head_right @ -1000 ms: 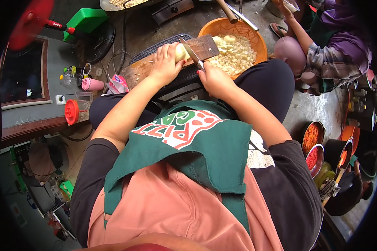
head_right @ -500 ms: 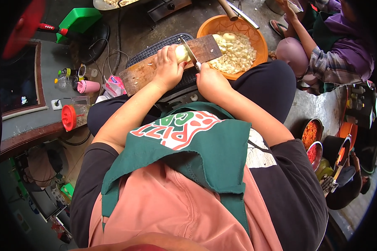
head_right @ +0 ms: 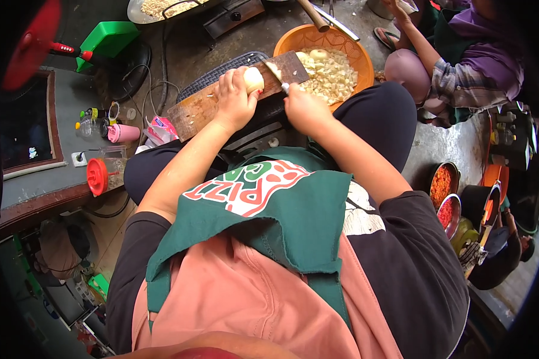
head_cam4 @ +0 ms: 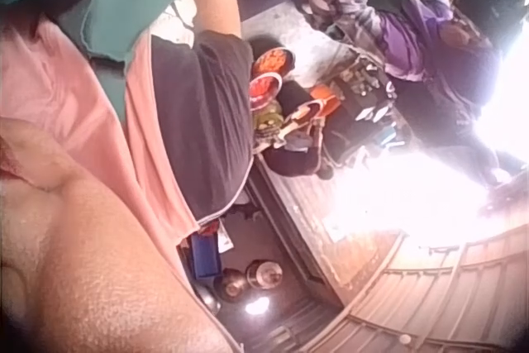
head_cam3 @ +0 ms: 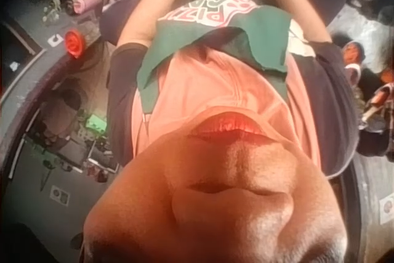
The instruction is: Peel and slice onions using a cleaver.
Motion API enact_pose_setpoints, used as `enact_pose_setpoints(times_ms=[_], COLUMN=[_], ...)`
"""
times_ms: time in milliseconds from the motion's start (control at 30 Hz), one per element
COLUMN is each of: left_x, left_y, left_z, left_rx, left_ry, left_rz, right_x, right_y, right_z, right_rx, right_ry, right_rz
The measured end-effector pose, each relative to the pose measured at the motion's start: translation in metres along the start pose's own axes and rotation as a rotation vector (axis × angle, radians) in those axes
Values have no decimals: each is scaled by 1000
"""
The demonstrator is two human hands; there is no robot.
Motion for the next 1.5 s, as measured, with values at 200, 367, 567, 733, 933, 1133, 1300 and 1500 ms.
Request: enact_pose_setpoints(times_ms=[200, 367, 567, 733, 933, 1133, 1300, 1500], left_x=[2, 7, 7, 5, 2, 2, 0, 3], left_y=[2, 6, 7, 6, 7, 7, 7, 6], left_z=[0, 0, -10, -1, 4, 8, 4, 3], left_rx=[12, -5, -59, 59, 59, 74, 16, -7], left_ry=[-11, -56, -72, 93, 81, 74, 88, 73], left_rz=[5, -13, 4, 30, 39, 47, 65, 46], right_x=[-51, -67, -23, 13, 25, 24, 19, 8], right_y=[13, 16, 5, -15, -14, 0, 8, 12], right_z=[-75, -93, -59, -27, -16, -4, 21, 18], right_rx=[-312, -322, -163, 12, 24, 72, 39, 22], right_ry=[-11, 37, 183, 214, 171, 117, 92, 113], right_rz=[72, 179, 54, 4, -96, 7, 18, -29])
Point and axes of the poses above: each hand's wrist, its own y-axis towards the middle knuckle, its own z-axis out of the palm, x = y × z, the point moved 10 cm from there along y, towards the middle knuckle, and after that the axes turned 15 degrees about y, right-handed, at the moved point
